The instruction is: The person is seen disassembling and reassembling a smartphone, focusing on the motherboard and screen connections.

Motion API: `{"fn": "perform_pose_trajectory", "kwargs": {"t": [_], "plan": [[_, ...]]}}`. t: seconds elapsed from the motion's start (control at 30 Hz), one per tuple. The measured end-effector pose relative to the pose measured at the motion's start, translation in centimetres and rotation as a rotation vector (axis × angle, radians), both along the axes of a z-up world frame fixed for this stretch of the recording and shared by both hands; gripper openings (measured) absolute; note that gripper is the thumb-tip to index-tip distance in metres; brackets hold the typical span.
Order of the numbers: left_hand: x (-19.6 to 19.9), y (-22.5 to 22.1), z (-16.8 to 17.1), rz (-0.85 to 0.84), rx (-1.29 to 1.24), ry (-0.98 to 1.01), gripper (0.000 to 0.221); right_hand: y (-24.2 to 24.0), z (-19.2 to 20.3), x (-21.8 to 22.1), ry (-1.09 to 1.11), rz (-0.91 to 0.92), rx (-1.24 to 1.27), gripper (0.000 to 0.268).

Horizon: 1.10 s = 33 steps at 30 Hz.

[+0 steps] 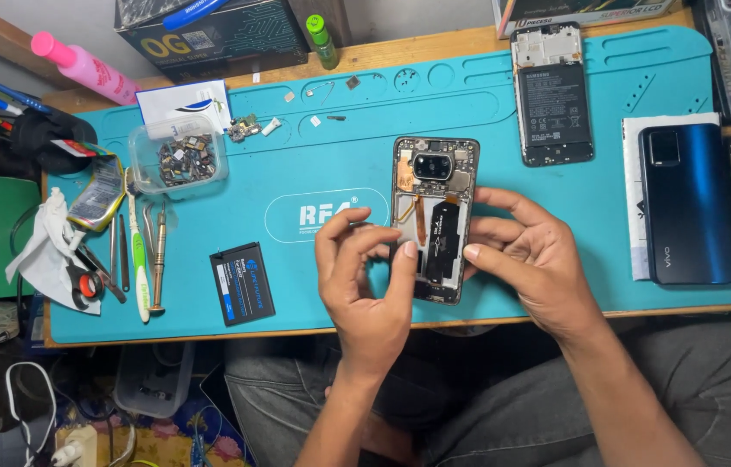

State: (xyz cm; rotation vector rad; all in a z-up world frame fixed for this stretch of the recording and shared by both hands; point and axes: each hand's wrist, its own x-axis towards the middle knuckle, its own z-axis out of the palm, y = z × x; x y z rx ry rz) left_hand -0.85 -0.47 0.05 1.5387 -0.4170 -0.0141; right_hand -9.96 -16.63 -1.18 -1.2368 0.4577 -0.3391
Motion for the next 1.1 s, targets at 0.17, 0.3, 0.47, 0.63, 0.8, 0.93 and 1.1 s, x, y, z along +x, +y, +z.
{"fn": "perform_pose_trajectory", "kwargs": {"t": [0.17,0.3,0.47,0.63,0.8,0.93,1.1], "plan": [[-0.2,-0.4,0.2,-0.038,0.105,-0.102,0.010,0.1,0.0,0.0,-0.001,0.010,0.001,0.066],[-0.1,-0.4,0.4,-0.070,0.128,-0.097,0.004,0.0,0.3,-0.1,-0.005,0.027,0.007,0.065],[-0.3,-0.5,0.3,-0.104,0.162,-0.098,0.005,0.0,0.3,-0.1,-0.005,0.033,0.001,0.065],[-0.3,-0.1,-0.1,-0.018,0.083,-0.016,0.014,-0.1,0.0,0.0,-0.010,-0.013,0.039,0.066],[0.0,-0.2,-1.5,0.050,-0.160,0.160,0.013,-0.9,-0.7,-0.3,-0.032,-0.048,0.102,0.067],[-0.1,0.1,-1.8,-0.007,-0.174,0.248,0.022,-1.1,-0.8,-0.4,-0.035,-0.060,0.138,0.068],[0.1,0.4,-2.0,-0.071,-0.163,0.222,0.029,-1.1,-1.0,-0.5,-0.044,-0.048,0.145,0.069]]}}
